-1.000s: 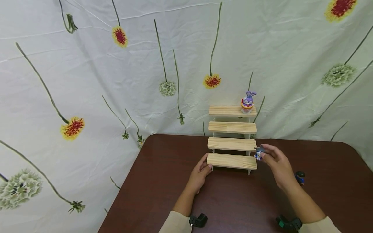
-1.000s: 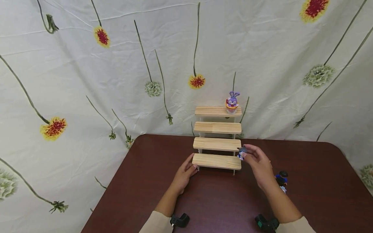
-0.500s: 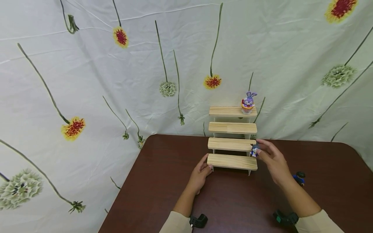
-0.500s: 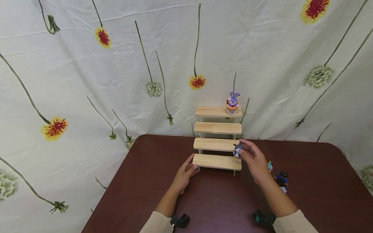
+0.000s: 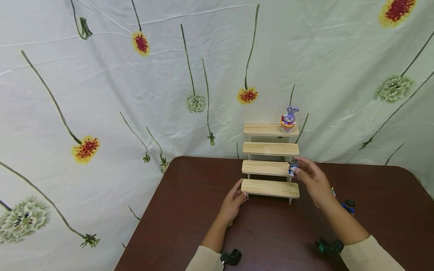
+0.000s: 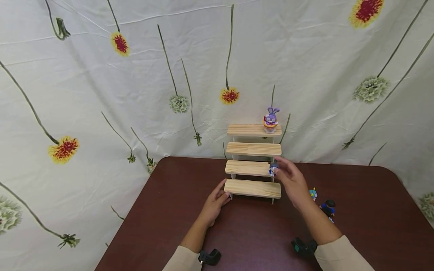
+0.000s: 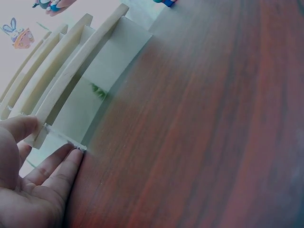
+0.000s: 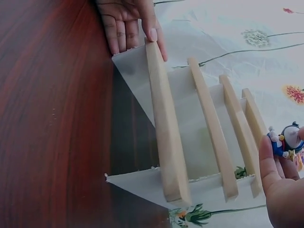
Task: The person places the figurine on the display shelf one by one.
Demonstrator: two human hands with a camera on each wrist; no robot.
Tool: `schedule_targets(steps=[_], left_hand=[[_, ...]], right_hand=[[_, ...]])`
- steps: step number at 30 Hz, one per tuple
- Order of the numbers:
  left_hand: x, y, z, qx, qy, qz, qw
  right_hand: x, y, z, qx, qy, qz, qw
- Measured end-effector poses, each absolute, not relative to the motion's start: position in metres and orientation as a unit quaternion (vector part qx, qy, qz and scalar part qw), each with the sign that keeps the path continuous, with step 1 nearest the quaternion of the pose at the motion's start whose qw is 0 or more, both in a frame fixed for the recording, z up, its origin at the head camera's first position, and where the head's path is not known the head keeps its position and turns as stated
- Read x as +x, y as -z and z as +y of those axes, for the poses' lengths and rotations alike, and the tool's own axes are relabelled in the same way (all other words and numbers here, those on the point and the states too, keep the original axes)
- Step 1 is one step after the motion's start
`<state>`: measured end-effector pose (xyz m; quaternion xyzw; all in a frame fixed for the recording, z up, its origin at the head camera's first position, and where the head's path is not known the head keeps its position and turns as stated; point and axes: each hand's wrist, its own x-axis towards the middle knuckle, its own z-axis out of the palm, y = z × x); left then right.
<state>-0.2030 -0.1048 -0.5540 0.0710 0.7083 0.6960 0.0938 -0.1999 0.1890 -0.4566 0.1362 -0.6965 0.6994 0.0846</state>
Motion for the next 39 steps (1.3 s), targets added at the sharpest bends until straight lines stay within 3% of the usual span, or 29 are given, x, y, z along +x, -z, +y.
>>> schedule_targets(steps=[39], left_hand=[[-0.203, 0.554, -0.104, 0.059, -0.702, 0.704, 0.09]], right_hand=[[-0.234, 0.423, 0.165, 0.107, -0.627, -0.771, 0.043]])
